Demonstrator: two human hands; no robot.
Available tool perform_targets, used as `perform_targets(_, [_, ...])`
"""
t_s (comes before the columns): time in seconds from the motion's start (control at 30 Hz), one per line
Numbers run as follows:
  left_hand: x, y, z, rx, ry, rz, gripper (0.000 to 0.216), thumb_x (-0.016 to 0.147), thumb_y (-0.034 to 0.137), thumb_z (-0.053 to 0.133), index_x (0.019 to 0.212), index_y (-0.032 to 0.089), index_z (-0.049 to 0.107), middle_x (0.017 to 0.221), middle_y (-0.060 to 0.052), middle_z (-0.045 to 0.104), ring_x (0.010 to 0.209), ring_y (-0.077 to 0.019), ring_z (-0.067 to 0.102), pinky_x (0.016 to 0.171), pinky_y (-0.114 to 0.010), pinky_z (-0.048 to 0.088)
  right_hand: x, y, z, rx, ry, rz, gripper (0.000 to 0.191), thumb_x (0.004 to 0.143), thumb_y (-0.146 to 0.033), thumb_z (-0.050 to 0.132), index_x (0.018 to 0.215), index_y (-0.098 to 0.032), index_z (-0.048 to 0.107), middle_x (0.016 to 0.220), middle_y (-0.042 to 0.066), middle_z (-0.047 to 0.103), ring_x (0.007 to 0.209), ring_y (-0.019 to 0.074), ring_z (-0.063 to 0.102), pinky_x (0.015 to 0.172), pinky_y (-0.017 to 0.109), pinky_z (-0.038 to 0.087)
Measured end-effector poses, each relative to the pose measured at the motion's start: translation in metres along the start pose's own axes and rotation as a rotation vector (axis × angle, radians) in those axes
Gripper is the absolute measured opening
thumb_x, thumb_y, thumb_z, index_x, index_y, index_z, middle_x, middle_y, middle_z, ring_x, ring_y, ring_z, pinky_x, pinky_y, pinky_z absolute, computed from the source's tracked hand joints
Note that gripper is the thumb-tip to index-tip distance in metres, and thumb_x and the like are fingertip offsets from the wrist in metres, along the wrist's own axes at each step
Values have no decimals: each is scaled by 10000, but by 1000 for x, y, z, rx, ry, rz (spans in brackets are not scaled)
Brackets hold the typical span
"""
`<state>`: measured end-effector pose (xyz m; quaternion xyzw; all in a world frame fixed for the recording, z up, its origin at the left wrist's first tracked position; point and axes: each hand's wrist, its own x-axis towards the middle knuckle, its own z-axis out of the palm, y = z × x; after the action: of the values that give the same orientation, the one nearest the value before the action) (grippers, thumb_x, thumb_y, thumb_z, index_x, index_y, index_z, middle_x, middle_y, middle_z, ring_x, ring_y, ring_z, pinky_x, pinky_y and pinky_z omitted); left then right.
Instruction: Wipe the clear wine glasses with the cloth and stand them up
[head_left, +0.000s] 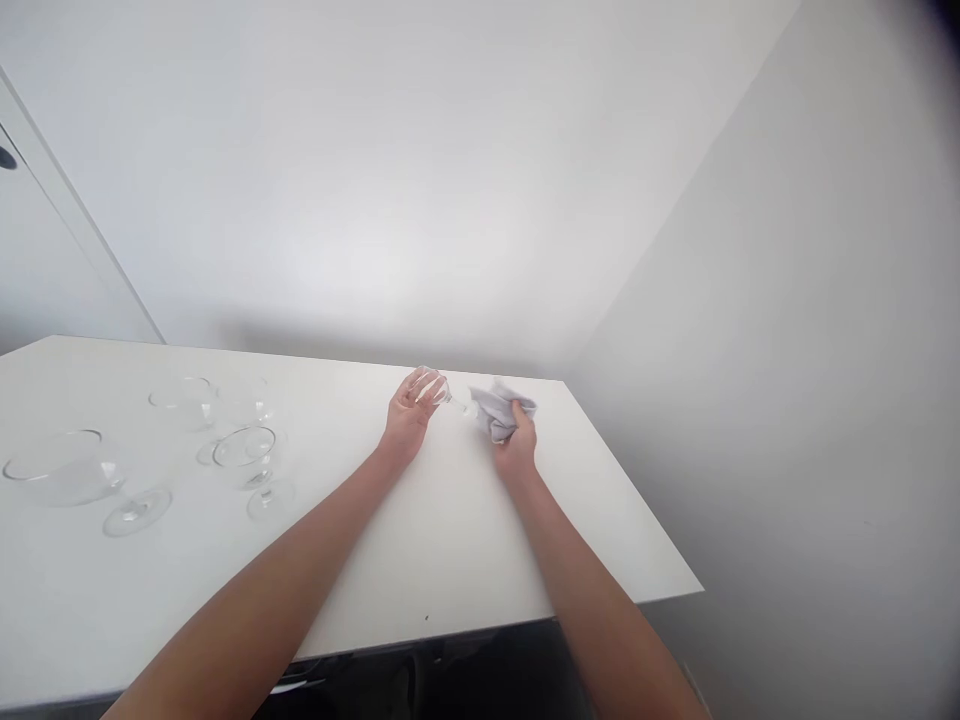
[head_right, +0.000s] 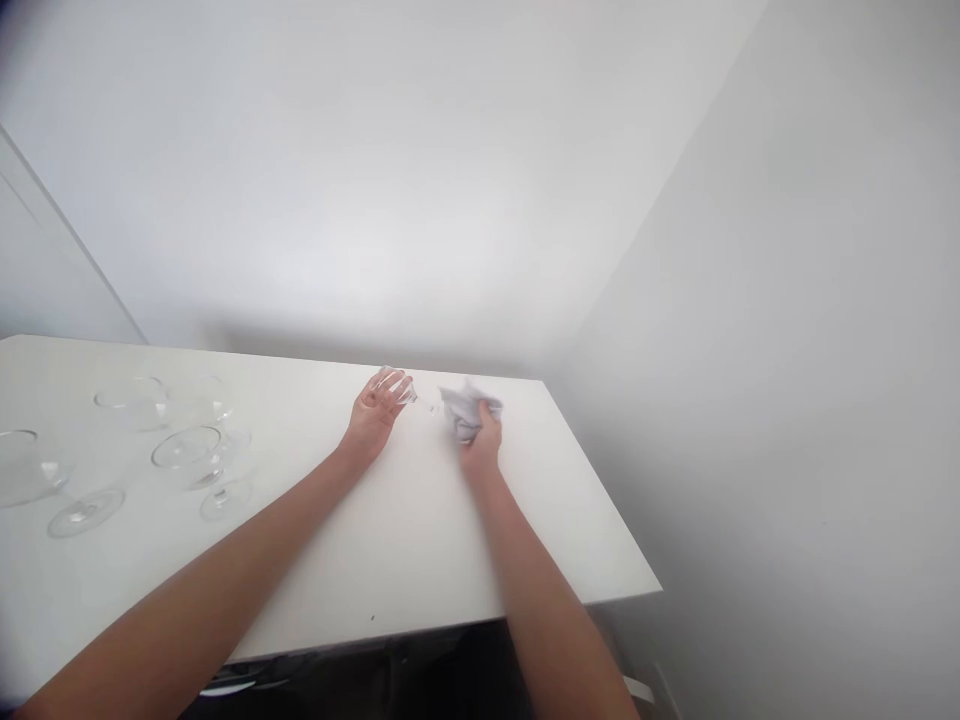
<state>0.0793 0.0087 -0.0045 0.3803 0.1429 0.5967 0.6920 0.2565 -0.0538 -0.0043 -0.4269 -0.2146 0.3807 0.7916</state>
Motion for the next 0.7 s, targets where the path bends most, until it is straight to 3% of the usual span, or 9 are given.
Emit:
perform_targets(0.1, [-6, 2, 8, 32, -127, -1, 600, 720, 370, 977, 1256, 272, 724, 1479, -94, 605, 1429, -348, 582, 1213, -519, 454, -11, 1, 10, 24, -312, 201, 462, 865, -608, 724, 1136, -237, 670, 1057, 68, 752, 859, 185, 711, 653, 300, 585])
perform_targets(0.27, [-14, 6, 17, 11, -303, -32, 520, 696, 374, 990, 1145, 238, 766, 1463, -100, 580, 1466, -405, 528, 1215, -492, 444, -18, 5, 19, -49, -319, 321, 373, 901, -592, 695, 986, -231, 652, 950, 39, 746, 757, 167, 693, 589, 283, 554])
perform_targets(0.37, [-11, 6, 15, -75, -290, -21, 542, 683, 388, 996, 1152, 255, 758, 1447, -94, 577, 1492, -409, 497, 1211, -488, 436, -9, 2, 11, -40, -188, 240, 375, 946, -607, 616, 952, -232, 615, 820, 13, 701, 642, 139, 638, 516, 254, 494])
perform_targets(0.43, [-7, 6, 12, -123, -232, 4, 537, 677, 371, 1000, 1137, 263, 745, 1435, -73, 579, 1504, -377, 490, 1237, -469, 405, -4, -2, 6, -55, 24, 70, 342, 945, -574, 624, 951, -232, 612, 735, -25, 639, 566, 102, 565, 472, 217, 432])
perform_targets(0.5, [-5, 6, 10, -163, -174, 31, 535, 687, 363, 994, 1133, 271, 714, 1429, -54, 579, 1505, -342, 496, 1253, -454, 382, -4, -4, 4, -55, 85, -55, 306, 901, -523, 689, 986, -237, 622, 726, -45, 615, 548, 81, 538, 466, 199, 405])
perform_targets(0.57, [-5, 6, 11, -191, -166, 30, 558, 700, 345, 987, 1151, 288, 662, 1422, -46, 581, 1494, -330, 511, 1238, -472, 395, -10, -4, 7, -36, -94, -20, 336, 850, -498, 741, 1044, -245, 633, 808, -25, 666, 603, 95, 598, 506, 214, 450])
perform_targets(0.63, [-7, 6, 13, -188, -195, 9, 593, 705, 301, 984, 1165, 313, 609, 1414, -39, 584, 1481, -330, 524, 1202, -500, 429, -17, -2, 14, -28, -322, 110, 391, 845, -536, 728, 1099, -254, 636, 922, 14, 718, 697, 139, 669, 568, 259, 512])
perform_targets(0.7, [-10, 4, 16, -143, -247, -17, 622, 692, 247, 987, 1156, 328, 580, 1385, -31, 595, 1455, -328, 550, 1175, -509, 452, -21, -2, 18, -59, -392, 153, 428, 886, -626, 639, 1101, -257, 625, 955, 33, 727, 766, 168, 692, 624, 294, 547])
